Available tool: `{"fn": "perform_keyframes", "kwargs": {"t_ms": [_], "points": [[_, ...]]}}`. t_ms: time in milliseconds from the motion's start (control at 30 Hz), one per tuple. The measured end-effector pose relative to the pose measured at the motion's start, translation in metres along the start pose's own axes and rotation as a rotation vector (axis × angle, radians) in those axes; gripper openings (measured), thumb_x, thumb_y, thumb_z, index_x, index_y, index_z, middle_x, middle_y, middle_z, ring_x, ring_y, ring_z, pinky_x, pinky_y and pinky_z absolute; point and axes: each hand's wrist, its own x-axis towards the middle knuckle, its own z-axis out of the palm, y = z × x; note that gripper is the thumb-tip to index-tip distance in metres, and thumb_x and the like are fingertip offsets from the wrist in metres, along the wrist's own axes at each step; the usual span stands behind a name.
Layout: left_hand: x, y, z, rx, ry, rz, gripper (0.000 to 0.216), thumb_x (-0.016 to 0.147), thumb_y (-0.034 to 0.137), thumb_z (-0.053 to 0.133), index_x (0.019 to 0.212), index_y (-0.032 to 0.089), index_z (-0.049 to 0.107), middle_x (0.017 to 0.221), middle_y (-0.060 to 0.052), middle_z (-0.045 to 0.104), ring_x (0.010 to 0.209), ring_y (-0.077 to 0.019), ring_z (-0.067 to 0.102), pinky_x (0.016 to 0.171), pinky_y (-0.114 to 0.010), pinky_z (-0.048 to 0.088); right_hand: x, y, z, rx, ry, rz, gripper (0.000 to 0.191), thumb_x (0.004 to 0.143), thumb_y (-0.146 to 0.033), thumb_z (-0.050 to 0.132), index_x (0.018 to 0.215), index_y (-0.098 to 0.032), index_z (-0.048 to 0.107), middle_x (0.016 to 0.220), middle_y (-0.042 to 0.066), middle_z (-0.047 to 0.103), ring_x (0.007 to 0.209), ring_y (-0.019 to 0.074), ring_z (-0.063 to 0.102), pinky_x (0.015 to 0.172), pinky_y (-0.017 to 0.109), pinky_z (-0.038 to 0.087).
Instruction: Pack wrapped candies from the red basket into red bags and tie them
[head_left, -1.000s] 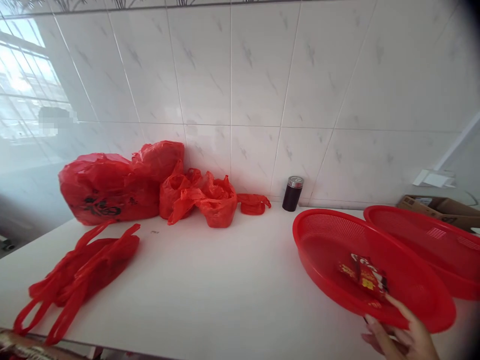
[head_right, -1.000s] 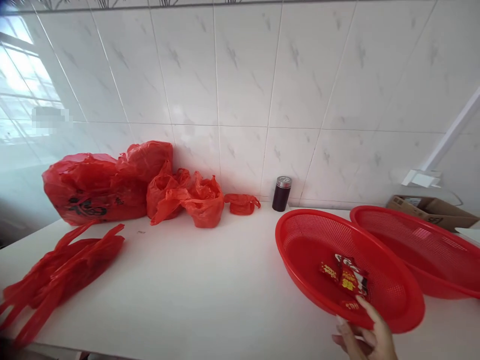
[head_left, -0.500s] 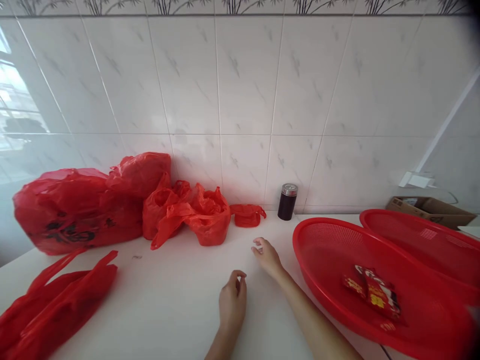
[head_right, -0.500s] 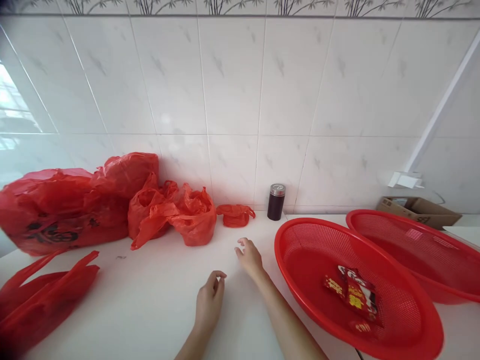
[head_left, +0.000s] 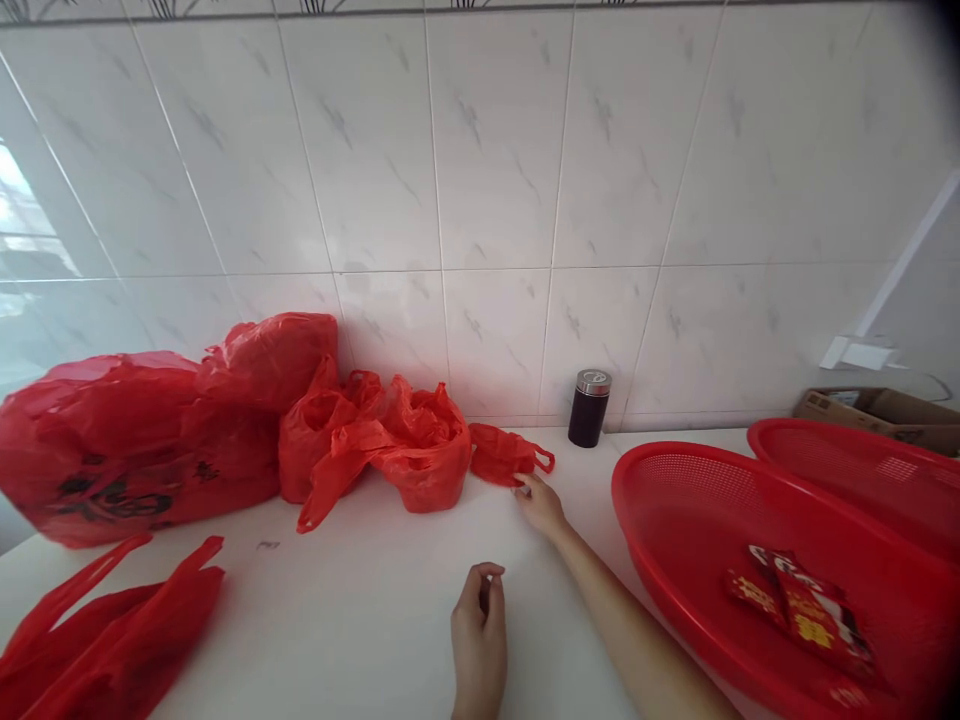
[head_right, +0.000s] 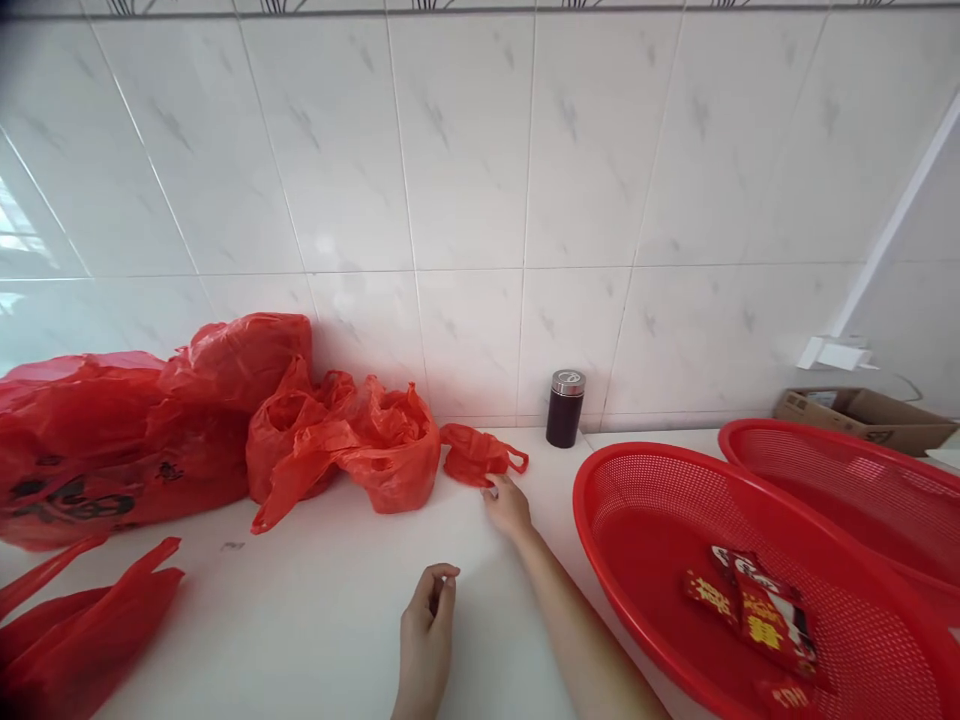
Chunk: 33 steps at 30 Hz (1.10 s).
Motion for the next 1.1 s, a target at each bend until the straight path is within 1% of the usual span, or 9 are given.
{"fn": "perform_keyframes", "kwargs": {"t_ms": [67,200,367,467,567,667,767,933,1100], "points": [[0.002,0.002,-0.002,-0.063,0.082,0.025,0.032,0.087,0.047,0.044,0.103,0.021,0.055,0.088,-0.003,0.057,0.074,-0.0168,0.055,0.067,-0.027,0.045,-0.037,-0.002,-0.004,0.044,-0.019,-0.018,0.033,0.088,-0.022,0.049,0.118,-0.021,0.063,0.122,0.007,0.060,0.105,0.0204,0.059,0.094,0.033,0.043],[0.004,0.003,-0.005,-0.018,0.087,0.101,0.044,0.090,0.040,0.044,0.130,0.020,0.040,0.134,-0.015,0.046,0.106,-0.0203,0.057,0.080,-0.031,0.050,-0.130,-0.018,-0.019,0.228,-0.174,-0.070,0.030,0.088,-0.028,0.052,0.113,-0.021,0.066,0.110,0.006,0.066,0.098,0.0199,0.063,0.085,0.031,0.050],[-0.001,-0.001,-0.002,0.173,-0.081,0.214,0.032,0.078,0.014,0.053,0.107,0.021,0.062,0.110,-0.010,0.062,0.101,-0.0242,0.056,0.090,-0.040,0.044,-0.214,-0.050,-0.051,0.389,-0.358,-0.094,0.024,0.091,-0.032,0.050,0.106,-0.024,0.067,0.090,0.002,0.068,0.080,0.0171,0.063,0.071,0.028,0.051],[-0.008,0.000,-0.001,0.223,-0.124,0.244,0.023,0.074,0.008,0.050,0.081,0.021,0.067,0.088,-0.007,0.065,0.093,-0.0255,0.055,0.089,-0.043,0.041,-0.221,-0.058,-0.068,0.261,-0.081,-0.149,0.026,0.093,-0.033,0.045,0.108,-0.024,0.064,0.099,0.005,0.066,0.085,0.0179,0.061,0.073,0.029,0.050],[-0.017,0.004,-0.004,0.217,-0.126,0.238,0.023,0.074,0.008,0.048,0.079,0.022,0.067,0.083,-0.006,0.064,0.088,-0.0244,0.054,0.086,-0.041,0.041,-0.212,-0.052,-0.072,0.179,0.139,-0.182,0.039,0.082,-0.032,0.060,0.121,-0.026,0.058,0.128,0.008,0.054,0.116,0.0248,0.050,0.096,0.039,0.042],[-0.028,0.007,-0.012,0.161,-0.115,0.201,0.020,0.074,0.011,0.050,0.079,0.022,0.066,0.084,-0.004,0.066,0.084,-0.0221,0.057,0.083,-0.037,0.043,-0.205,-0.036,-0.068,0.345,0.055,-0.038,0.033,0.069,-0.030,0.069,0.102,-0.025,0.065,0.109,0.005,0.063,0.104,0.0245,0.055,0.094,0.040,0.042],[-0.040,0.006,-0.029,0.071,-0.061,0.114,0.011,0.077,0.021,0.054,0.080,0.022,0.065,0.084,-0.003,0.068,0.077,-0.0197,0.060,0.076,-0.033,0.046,-0.206,-0.022,-0.068,0.533,0.020,0.079,0.016,0.078,-0.036,0.058,0.076,-0.020,0.058,0.071,0.000,0.060,0.068,0.0161,0.055,0.070,0.031,0.047],[-0.055,0.000,-0.068,-0.115,0.078,-0.037,0.028,0.074,0.046,0.061,0.081,0.019,0.059,0.079,-0.004,0.066,0.070,-0.0179,0.061,0.064,-0.029,0.048,-0.209,-0.026,-0.089,0.819,0.114,0.177,0.025,0.080,-0.043,0.051,0.071,-0.021,0.043,0.060,-0.004,0.045,0.050,0.0106,0.044,0.049,0.023,0.040],[-0.061,-0.005,-0.090,-0.192,0.106,-0.101,0.037,0.070,0.050,0.067,0.085,0.017,0.059,0.079,-0.003,0.065,0.065,-0.0157,0.060,0.060,-0.028,0.049,-0.208,-0.056,-0.116,1.144,0.096,0.184,0.034,0.080,-0.042,0.055,0.061,-0.021,0.037,0.054,-0.005,0.039,0.055,0.0117,0.051,0.059,0.025,0.047]]}}
